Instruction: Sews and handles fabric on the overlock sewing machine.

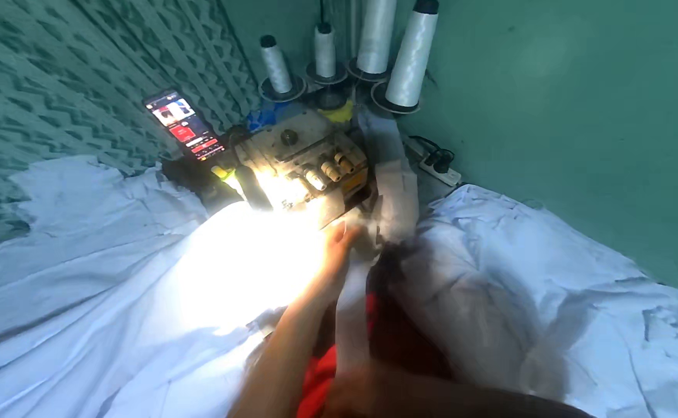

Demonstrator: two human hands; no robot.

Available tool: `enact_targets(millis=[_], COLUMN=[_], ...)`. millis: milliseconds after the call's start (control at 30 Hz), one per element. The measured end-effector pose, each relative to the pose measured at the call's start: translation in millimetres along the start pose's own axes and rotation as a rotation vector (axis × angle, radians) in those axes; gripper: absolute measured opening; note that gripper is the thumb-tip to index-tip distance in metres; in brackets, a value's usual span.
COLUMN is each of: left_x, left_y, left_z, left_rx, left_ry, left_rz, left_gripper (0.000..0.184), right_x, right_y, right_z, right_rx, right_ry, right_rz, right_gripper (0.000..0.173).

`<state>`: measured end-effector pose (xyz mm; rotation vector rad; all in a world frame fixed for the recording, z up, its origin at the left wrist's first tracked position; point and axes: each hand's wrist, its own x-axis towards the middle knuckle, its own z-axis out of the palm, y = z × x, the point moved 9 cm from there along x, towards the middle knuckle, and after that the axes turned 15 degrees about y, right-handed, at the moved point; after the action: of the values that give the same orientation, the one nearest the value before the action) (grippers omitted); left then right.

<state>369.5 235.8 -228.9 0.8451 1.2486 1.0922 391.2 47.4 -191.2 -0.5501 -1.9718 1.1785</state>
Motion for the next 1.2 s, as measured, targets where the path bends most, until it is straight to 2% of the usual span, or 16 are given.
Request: enact_targets(millis=[100, 167, 233, 400, 633, 700, 767, 800, 867, 933, 967, 1033, 1100, 1133, 1167, 1200], left_x=[-54.3, -74.6, -86.7, -101.5, -107.8, -106.1, -101.2, -98.4, -88.8, -72.2, -61.2, -35.1, -9.0, 1.3, 10.4, 16.6], left_y=[12.0, 14.6, 9.3, 2.0, 5.4, 9.1, 11.8, 15.8, 28.0, 43.0, 50.4, 63.8, 68.8, 67.1, 64.3, 63.4], left_z=[-49.1, -79.3, -100.2, -119.1, -122.5, -123.4, -129.2, -132.4, -136.9, -136.5, -135.0, -132.9, -139.5, -147.3, -155.9, -162.8], left_rx=[-0.127, -0.117, -0.178, -0.262, -0.228, -0.157, -0.031, 0.033, 0.178, 0.363, 0.461, 0.690, 0.863, 0.902, 0.929, 0.955], left_ry=[0.132, 0.269, 0.320, 0.271, 0.152, 0.184, 0.284, 0.308, 0.327, 0.270, 0.243, 0.226, 0.192, 0.176, 0.168, 0.164], left_rz=[0.163, 0.300, 0.377, 0.502, 0.468, 0.473, 0.484, 0.489, 0.488, 0.446, 0.427, 0.426, 0.396, 0.326, 0.246, 0.182], left_gripper=[0.025, 0.018, 0.010, 0.019, 0.023, 0.025, 0.027, 0.027, 0.026, 0.027, 0.026, 0.024, 0.016, 0.033, 0.050, 0.059], right_x=[36.6, 66.7, 93.6, 122.9, 126.3, 125.0, 122.9, 121.9, 119.3, 115.9, 115.4, 115.4, 109.8, 106.0, 104.0, 103.4], right_y=[-3.3, -6.2, -2.8, 17.3, 25.2, 31.0, 44.6, 55.6, 77.7, 90.3, 94.4, 106.0, 128.6, 142.2, 152.7, 159.4], right_z=[-32.4, -56.5, -74.1, -85.6, -82.0, -87.3, -94.3, -95.8, -88.1, -75.6, -74.7, -87.7, -105.3, -110.6, -112.0, -109.9], right_rx=[-0.194, -0.283, -0.319, -0.403, -0.374, -0.419, -0.447, -0.376, -0.042, 0.246, 0.286, 0.263, 0.296, 0.328, 0.359, 0.363], right_ry=[0.003, 0.081, 0.166, 0.293, 0.335, 0.417, 0.492, 0.494, 0.422, 0.348, 0.364, 0.540, 0.828, 0.954, 1.023, 1.037], right_rz=[-0.125, -0.164, -0.158, -0.075, -0.065, -0.066, 0.024, 0.118, 0.302, 0.392, 0.402, 0.399, 0.474, 0.543, 0.606, 0.657], right_gripper=[0.014, 0.013, 0.012, 0.019, 0.022, 0.029, 0.038, 0.039, 0.031, 0.021, 0.019, 0.014, 0.009, 0.010, 0.012, 0.013])
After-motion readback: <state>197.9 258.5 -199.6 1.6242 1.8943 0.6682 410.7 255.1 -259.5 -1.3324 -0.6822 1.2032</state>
